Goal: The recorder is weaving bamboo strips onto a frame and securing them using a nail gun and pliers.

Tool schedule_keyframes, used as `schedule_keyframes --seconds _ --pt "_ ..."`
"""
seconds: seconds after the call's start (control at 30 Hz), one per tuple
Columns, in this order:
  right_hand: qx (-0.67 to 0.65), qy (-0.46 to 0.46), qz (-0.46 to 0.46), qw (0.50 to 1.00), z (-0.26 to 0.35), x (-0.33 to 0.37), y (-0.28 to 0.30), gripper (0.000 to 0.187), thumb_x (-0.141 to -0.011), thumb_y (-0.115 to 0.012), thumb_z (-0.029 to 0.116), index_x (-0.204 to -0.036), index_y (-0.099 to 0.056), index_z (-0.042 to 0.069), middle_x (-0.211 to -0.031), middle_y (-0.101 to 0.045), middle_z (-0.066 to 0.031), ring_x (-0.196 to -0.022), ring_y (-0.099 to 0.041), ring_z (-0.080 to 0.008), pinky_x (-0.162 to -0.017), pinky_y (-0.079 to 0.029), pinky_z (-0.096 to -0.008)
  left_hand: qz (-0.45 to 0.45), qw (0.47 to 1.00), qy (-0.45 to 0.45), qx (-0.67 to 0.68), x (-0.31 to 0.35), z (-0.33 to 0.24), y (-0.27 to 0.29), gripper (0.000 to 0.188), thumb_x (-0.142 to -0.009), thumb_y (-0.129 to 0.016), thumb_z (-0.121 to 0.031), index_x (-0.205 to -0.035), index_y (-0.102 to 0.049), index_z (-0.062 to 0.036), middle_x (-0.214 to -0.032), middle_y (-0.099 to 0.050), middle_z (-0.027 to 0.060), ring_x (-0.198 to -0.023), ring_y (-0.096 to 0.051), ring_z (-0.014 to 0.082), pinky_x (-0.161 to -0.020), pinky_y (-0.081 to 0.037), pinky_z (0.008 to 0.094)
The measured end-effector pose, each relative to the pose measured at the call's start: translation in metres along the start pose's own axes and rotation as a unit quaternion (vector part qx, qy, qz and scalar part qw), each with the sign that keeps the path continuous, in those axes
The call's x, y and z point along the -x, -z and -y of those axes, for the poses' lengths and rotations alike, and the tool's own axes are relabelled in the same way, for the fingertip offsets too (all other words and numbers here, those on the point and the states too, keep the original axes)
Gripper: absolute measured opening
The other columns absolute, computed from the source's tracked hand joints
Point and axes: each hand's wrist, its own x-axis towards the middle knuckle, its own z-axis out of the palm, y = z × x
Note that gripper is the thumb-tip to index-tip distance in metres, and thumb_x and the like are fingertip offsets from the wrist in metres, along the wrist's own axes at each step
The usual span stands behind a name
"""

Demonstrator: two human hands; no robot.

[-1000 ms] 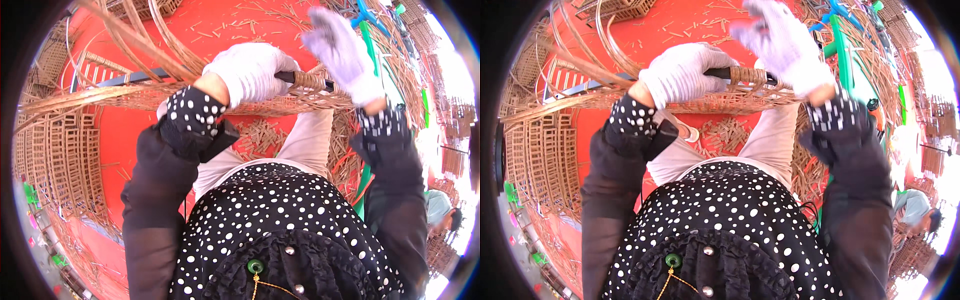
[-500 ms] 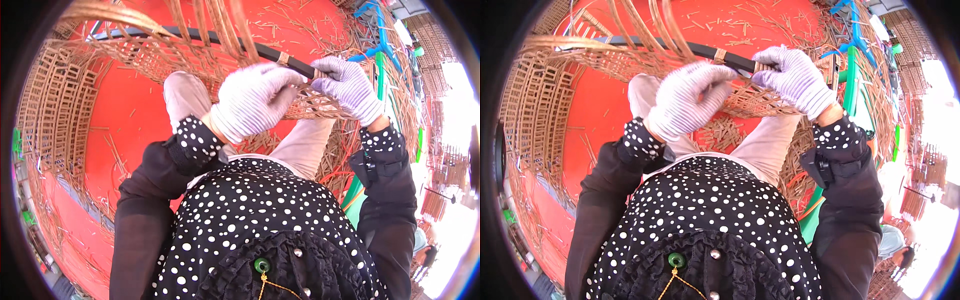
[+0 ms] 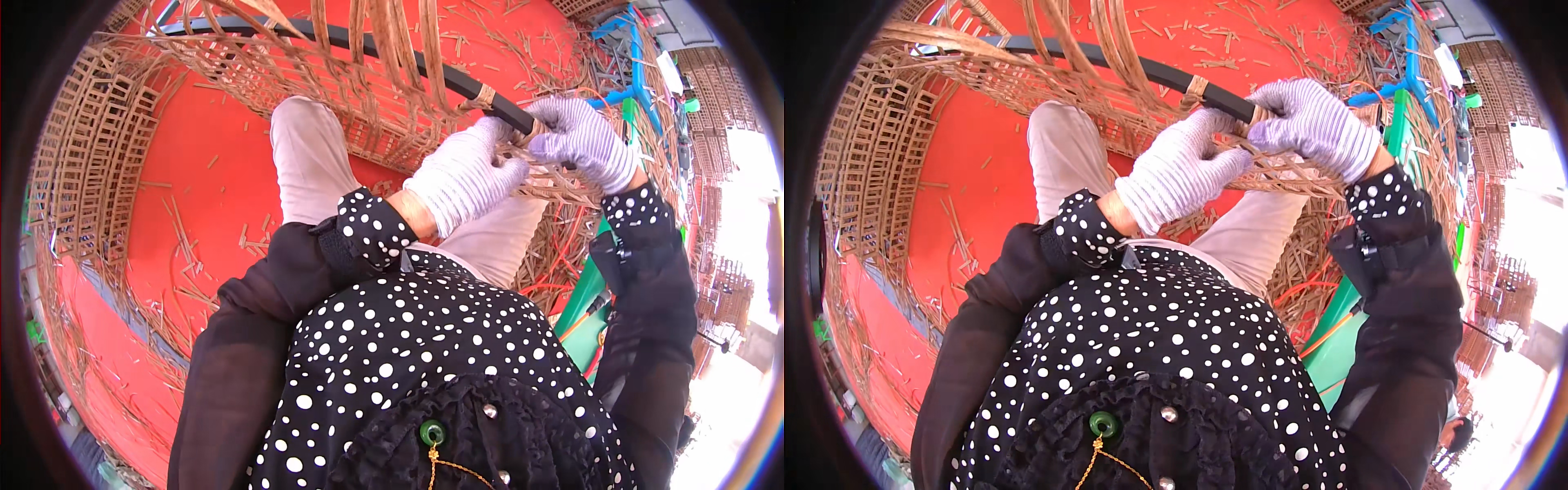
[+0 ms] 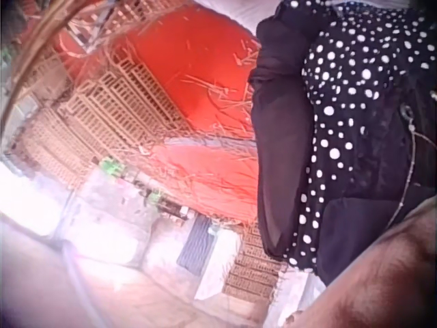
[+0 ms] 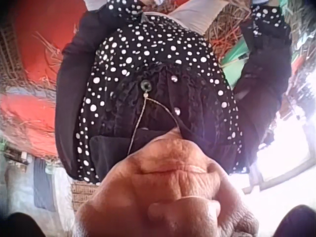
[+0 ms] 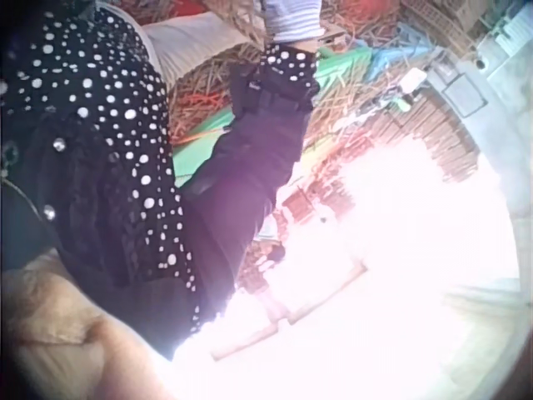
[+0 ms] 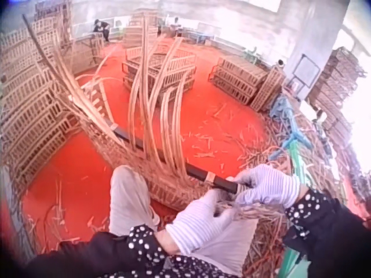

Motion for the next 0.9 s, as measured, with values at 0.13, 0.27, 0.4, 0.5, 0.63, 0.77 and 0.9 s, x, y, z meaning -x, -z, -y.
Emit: schedule_keyframes --seconds 0.13,0.27,0.4,0.5,0.63,0.77,0.9 --pt "0.093 0.105 -0.057 0.988 -0.009 0.0 -0.004 0.031 -0.073 -0.065 0.017 -0.097 -0.06 -0.002 -0.075 -0.061 -0.0088 -0.069 -0.054 -0.0108 -0.064 -0.045 -0.0271 0.104 0.926 0.18 0.314 -0.004 -0.019 0.02 0.027 -0.081 -0.062 -0.024 -0.097 -0.054 -0.004 -0.054 -0.045 -0.0036 -0.037 -0.037 0.004 -0.032 -0.026 0.019" --pt "0.162 0.158 -0.089 0.97 -0.006 0.001 -0.012 0.029 -0.071 -0.064 0.012 -0.096 -0.06 -0.001 -0.075 -0.062 -0.0115 -0.066 -0.056 -0.0136 -0.062 -0.045 -0.0281 0.09 0.827 0.224 0.508 -0.002 -0.011 0.009 0.019 -0.084 -0.06 -0.024 -0.085 -0.051 -0.008 -0.05 -0.034 -0.0075 -0.034 -0.03 0.0028 -0.03 -0.021 0.0177" --pt "0.159 0.161 -0.106 0.968 -0.009 0.003 -0.016 0.026 -0.072 -0.061 0.01 -0.094 -0.061 -0.001 -0.072 -0.06 -0.0116 -0.063 -0.056 -0.0139 -0.059 -0.044 -0.0284 0.119 0.867 0.211 0.435 -0.004 -0.01 0.01 0.021 -0.084 -0.058 -0.028 -0.083 -0.05 -0.0087 -0.052 -0.037 -0.007 -0.035 -0.031 0.004 -0.031 -0.022 0.0196" --pt "0.168 0.175 -0.127 0.962 -0.011 0.004 -0.019 0.025 -0.071 -0.061 0.011 -0.093 -0.061 -0.001 -0.072 -0.06 -0.0128 -0.064 -0.057 -0.0181 -0.06 -0.045 -0.0297 0.082 0.946 0.201 0.24 0.0 -0.028 0.012 0.022 -0.085 -0.057 -0.03 -0.085 -0.052 -0.008 -0.052 -0.039 -0.006 -0.035 -0.033 0.0055 -0.031 -0.024 0.0204" --pt "0.212 0.205 -0.162 0.942 -0.008 0.008 -0.024 0.025 -0.071 -0.062 0.014 -0.092 -0.061 0.001 -0.074 -0.06 -0.0153 -0.07 -0.059 -0.031 -0.064 -0.048 -0.0347 -0.018 0.94 -0.184 -0.287 0.004 -0.021 0.02 0.028 -0.078 -0.062 -0.031 -0.079 -0.059 -0.0036 -0.052 -0.048 0.0001 -0.042 -0.045 0.0091 -0.041 -0.037 0.0246" --pt "0.211 0.157 -0.161 0.951 -0.007 0.012 -0.028 0.025 -0.07 -0.064 0.015 -0.091 -0.061 0.001 -0.073 -0.06 -0.0145 -0.069 -0.06 -0.03 -0.063 -0.047 -0.0358 0.26 0.949 0.094 -0.149 -0.001 -0.065 0.056 0.023 -0.076 -0.06 -0.023 -0.07 -0.055 -0.0008 -0.052 -0.051 0.0031 -0.051 -0.05 0.0123 -0.048 -0.04 0.0267" --pt "0.227 0.184 -0.198 0.936 -0.009 0.011 -0.034 0.02 -0.069 -0.065 0.015 -0.084 -0.06 0.002 -0.071 -0.06 -0.0139 -0.066 -0.059 -0.0305 -0.061 -0.048 -0.0351 0.238 0.965 -0.034 0.106 0.008 -0.05 0.054 0.016 -0.08 -0.055 -0.015 -0.071 -0.053 -0.0016 -0.067 -0.051 0.0027 -0.051 -0.045 0.0109 -0.052 -0.04 0.0247"
